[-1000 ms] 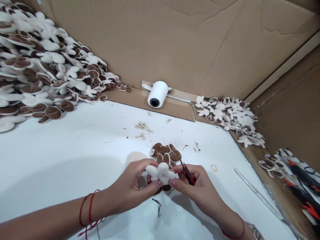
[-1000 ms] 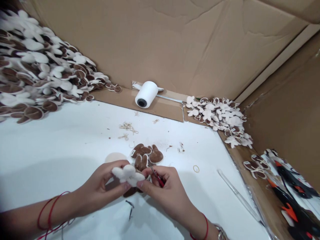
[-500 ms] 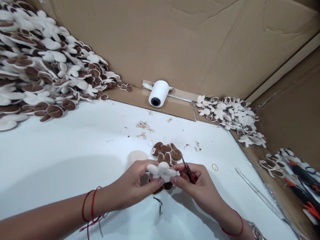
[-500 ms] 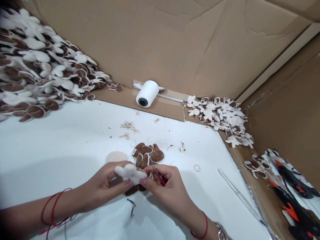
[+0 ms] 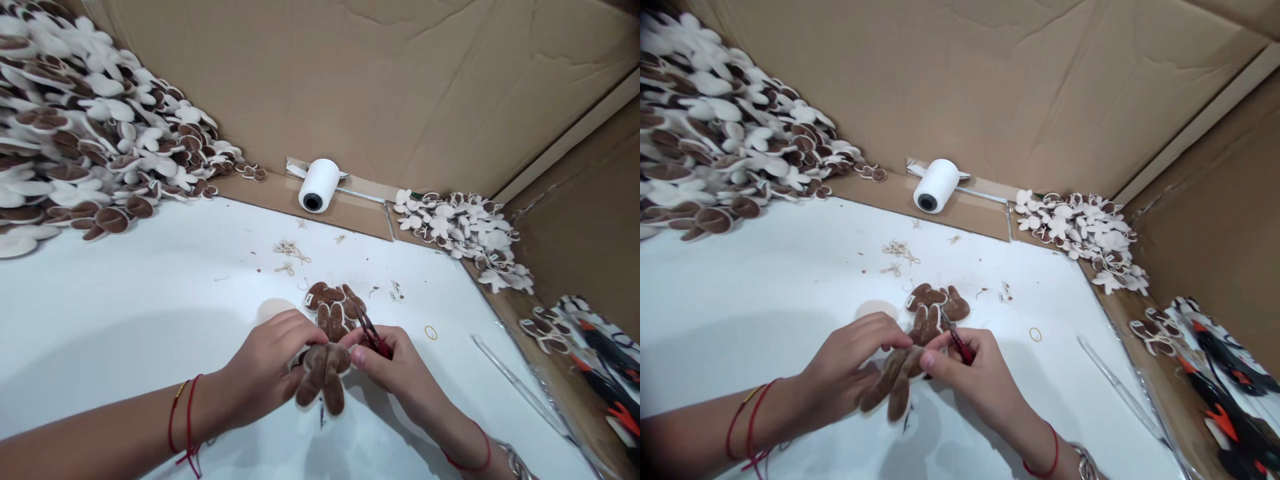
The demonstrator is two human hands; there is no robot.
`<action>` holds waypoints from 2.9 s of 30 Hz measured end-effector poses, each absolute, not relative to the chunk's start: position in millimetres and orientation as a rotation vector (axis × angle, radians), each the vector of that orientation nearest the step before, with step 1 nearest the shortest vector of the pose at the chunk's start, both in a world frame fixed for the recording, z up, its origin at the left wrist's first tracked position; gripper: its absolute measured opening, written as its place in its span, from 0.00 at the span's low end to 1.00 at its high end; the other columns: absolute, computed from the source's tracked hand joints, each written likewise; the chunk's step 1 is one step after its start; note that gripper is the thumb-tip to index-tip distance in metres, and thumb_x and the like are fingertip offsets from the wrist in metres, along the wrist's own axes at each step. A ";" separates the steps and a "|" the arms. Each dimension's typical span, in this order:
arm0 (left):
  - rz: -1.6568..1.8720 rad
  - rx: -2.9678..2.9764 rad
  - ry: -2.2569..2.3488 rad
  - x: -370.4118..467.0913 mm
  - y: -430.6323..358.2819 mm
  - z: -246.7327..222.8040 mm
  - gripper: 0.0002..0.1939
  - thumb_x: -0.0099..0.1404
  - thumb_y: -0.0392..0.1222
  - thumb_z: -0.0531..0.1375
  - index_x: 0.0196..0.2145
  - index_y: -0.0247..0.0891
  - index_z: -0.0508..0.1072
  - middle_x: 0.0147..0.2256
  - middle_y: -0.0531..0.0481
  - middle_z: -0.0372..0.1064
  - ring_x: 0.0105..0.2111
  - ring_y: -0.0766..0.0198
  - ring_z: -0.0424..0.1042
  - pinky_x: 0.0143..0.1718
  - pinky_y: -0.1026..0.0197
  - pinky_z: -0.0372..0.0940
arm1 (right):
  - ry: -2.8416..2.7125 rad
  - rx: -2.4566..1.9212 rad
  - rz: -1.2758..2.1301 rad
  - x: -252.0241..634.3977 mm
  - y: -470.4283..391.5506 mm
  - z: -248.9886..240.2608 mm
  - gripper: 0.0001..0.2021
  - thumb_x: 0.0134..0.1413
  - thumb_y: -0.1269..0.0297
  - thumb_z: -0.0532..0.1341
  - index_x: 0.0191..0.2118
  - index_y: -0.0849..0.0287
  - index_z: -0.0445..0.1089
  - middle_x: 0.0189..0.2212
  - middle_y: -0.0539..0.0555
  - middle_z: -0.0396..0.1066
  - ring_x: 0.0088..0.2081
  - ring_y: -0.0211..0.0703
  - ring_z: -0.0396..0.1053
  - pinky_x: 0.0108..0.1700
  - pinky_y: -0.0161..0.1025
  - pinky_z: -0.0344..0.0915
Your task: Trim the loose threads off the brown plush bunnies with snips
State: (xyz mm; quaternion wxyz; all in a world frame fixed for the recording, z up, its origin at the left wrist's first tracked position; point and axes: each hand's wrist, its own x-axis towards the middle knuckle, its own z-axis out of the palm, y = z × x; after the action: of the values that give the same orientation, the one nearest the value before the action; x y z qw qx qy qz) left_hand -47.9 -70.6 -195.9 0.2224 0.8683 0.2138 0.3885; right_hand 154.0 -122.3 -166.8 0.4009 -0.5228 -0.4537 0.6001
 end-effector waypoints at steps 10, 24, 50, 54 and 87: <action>1.093 2.490 0.414 -46.8 -74.0 -192.8 0.08 0.66 0.28 0.54 0.41 0.36 0.67 0.32 0.47 0.70 0.32 0.63 0.66 0.34 0.62 0.65 | -0.839 -1.009 1.921 132.8 -134.2 -177.0 0.20 0.40 0.51 0.73 0.25 0.63 0.69 0.16 0.48 0.67 0.18 0.36 0.66 0.26 0.37 0.65; 1.184 2.382 0.436 -47.0 -76.6 -189.2 0.10 0.62 0.31 0.62 0.41 0.36 0.68 0.34 0.47 0.67 0.33 0.63 0.65 0.36 0.61 0.65 | -0.982 -1.260 1.667 137.0 -126.0 -163.9 0.22 0.43 0.45 0.70 0.23 0.62 0.69 0.14 0.44 0.57 0.16 0.29 0.50 0.21 0.32 0.54; 1.049 2.758 0.549 -42.4 -75.9 -189.0 0.09 0.66 0.28 0.50 0.30 0.35 0.66 0.24 0.50 0.63 0.26 0.63 0.59 0.27 0.61 0.59 | -1.196 -1.570 1.427 132.8 -135.5 -168.0 0.12 0.42 0.57 0.64 0.23 0.60 0.66 0.15 0.42 0.49 0.19 0.33 0.48 0.20 0.33 0.47; 1.052 2.650 0.637 -41.0 -76.4 -189.6 0.10 0.67 0.29 0.49 0.30 0.37 0.63 0.26 0.51 0.63 0.26 0.64 0.60 0.27 0.62 0.58 | -1.221 -1.588 1.388 133.6 -134.8 -167.2 0.11 0.44 0.58 0.63 0.23 0.59 0.64 0.15 0.42 0.48 0.19 0.32 0.48 0.20 0.32 0.47; 0.835 2.171 1.121 -45.7 -58.9 -174.7 0.08 0.65 0.36 0.49 0.27 0.39 0.60 0.24 0.55 0.59 0.24 0.65 0.59 0.26 0.63 0.56 | -1.249 -1.489 1.339 135.8 -142.4 -165.1 0.12 0.49 0.59 0.62 0.23 0.60 0.64 0.15 0.43 0.52 0.19 0.33 0.48 0.21 0.33 0.46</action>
State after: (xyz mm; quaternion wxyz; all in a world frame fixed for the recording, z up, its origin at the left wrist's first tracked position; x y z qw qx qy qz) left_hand -45.7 -58.9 -174.7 0.2760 0.8081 0.4173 0.3108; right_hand 135.8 -142.4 -165.1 0.3810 -0.5834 -0.4892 0.5246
